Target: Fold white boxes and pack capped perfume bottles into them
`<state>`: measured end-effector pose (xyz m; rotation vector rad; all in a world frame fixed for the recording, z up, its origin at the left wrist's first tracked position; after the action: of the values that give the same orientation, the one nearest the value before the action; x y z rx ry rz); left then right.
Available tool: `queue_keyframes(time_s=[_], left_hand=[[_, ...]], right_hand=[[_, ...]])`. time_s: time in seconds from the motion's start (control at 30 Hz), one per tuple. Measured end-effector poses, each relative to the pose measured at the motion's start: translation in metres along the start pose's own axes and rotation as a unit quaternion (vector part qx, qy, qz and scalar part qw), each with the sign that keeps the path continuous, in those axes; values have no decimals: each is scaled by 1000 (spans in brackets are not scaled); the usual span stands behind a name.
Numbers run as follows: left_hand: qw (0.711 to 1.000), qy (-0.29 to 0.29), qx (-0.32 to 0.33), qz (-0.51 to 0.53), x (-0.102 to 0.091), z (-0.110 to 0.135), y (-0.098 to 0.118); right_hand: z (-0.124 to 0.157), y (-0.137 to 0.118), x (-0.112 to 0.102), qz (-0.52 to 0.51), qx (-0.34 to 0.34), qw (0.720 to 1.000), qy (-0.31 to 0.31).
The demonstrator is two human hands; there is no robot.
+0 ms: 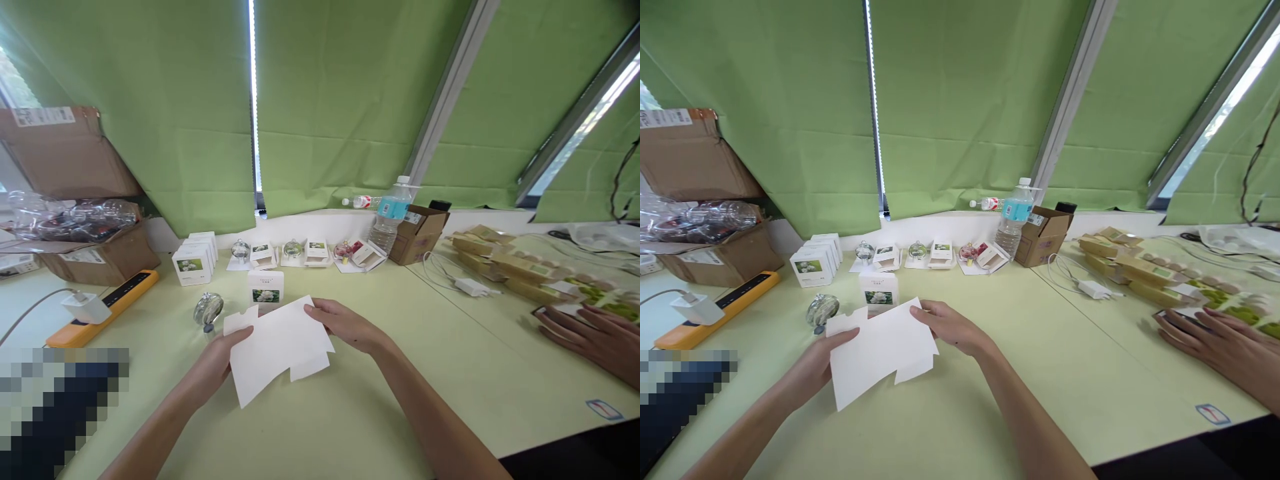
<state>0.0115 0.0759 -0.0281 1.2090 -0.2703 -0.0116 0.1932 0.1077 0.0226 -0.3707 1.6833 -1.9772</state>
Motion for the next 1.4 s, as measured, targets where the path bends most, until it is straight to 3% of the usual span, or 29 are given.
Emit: queue_keyframes(time_s=[0.33, 0.63, 0.93, 1.1, 1.23, 1.4], left_hand=[[998, 13, -28, 63, -4, -1, -4], [996, -3, -45, 75, 0, 2, -5], [996, -3, -48, 80, 1, 1, -5], [996, 11, -50, 68, -6, 1, -5], [996, 21, -56, 62, -10, 2, -6], [996, 27, -57, 63, -13, 2, -8]], right_hand=[[6, -8, 9, 16, -9, 998, -67], [-2, 5, 15, 76, 3, 995, -58], [-10, 16, 14, 70, 13, 997, -31], [-6, 3, 10, 60, -13, 998, -24], [-2, -7, 7, 50, -48, 996, -54], [-2, -7, 1, 81, -74, 992, -56]])
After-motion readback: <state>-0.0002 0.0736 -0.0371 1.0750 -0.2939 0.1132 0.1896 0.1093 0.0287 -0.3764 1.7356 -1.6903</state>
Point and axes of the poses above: each hand's wrist, its own z-axis away from the middle knuckle, its own x-axis out of the palm, y = z × x, the point moved 10 cm from there along -z, towards the middle knuckle, and after that the axes turned 2 degrees about x, right-handed, at the moved point
